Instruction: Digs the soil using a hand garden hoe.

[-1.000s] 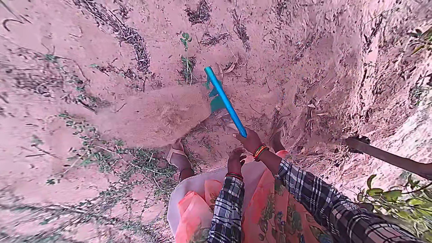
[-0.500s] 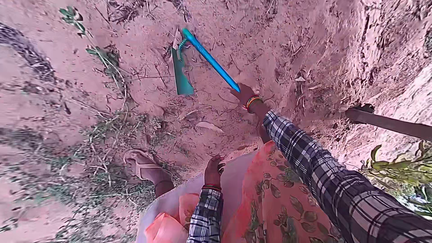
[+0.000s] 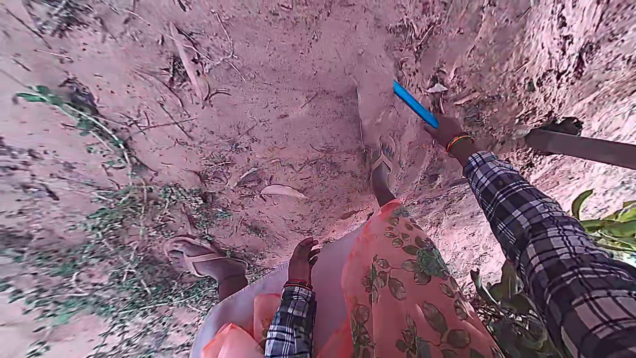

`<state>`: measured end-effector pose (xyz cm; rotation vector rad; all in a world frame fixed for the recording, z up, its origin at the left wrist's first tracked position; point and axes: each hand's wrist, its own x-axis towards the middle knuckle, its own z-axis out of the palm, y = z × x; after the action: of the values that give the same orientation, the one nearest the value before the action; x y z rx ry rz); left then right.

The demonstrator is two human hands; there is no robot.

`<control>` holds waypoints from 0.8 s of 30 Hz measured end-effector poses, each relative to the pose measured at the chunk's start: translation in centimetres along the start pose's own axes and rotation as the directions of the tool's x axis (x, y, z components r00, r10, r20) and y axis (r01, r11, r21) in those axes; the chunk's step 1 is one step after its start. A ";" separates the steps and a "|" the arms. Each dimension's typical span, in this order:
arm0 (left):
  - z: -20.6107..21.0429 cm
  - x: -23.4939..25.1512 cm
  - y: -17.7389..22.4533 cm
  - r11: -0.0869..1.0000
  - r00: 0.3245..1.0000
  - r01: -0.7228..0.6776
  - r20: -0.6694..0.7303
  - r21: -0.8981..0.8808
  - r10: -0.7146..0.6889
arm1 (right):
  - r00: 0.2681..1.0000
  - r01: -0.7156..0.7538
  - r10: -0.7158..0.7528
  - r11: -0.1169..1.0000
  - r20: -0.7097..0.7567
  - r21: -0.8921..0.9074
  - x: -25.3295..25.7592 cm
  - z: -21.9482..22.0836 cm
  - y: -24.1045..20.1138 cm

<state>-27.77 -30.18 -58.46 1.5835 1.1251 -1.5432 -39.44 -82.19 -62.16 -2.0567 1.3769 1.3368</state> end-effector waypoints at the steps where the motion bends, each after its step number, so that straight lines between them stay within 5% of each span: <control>1: -0.3 -0.3 0.4 1.000 1.000 -0.008 -0.002 -0.010 0.008 | 0.999 -0.041 0.041 0.999 -0.012 0.006 -1.0 -0.1 1.4; 9: -3.2 -2.1 3.1 0.993 0.997 -0.074 0.018 -0.092 0.076 | 0.913 -0.357 0.385 0.913 -0.133 0.195 -9.5 0.2 11.9; 12: -2.8 -2.2 3.0 0.993 0.997 -0.067 0.017 -0.097 0.069 | 0.939 -0.263 0.324 0.893 -0.117 0.366 -7.5 -0.6 6.4; 16: -1.8 -1.7 3.0 0.995 0.996 -0.083 0.018 -0.056 0.084 | 0.992 0.075 -0.008 0.846 -0.128 0.528 -0.6 -2.6 -11.8; 19: -1.0 -0.8 2.5 0.998 0.997 -0.070 -0.019 -0.008 0.070 | 0.959 0.281 -0.244 0.855 -0.140 0.436 2.8 -5.5 -21.7; 21: -0.6 -0.2 1.9 0.998 0.998 -0.056 -0.038 0.017 0.056 | 0.951 0.308 -0.276 0.887 -0.140 0.343 4.9 -7.1 -21.5; 24: 0.0 0.1 1.0 1.000 0.999 -0.011 -0.043 0.019 0.012 | 0.989 0.114 -0.087 0.962 -0.117 0.250 7.6 -7.5 -11.1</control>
<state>-26.89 -30.53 -58.66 1.6398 1.1260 -1.5225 -25.42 -86.17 -67.11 -2.0148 1.3867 0.9650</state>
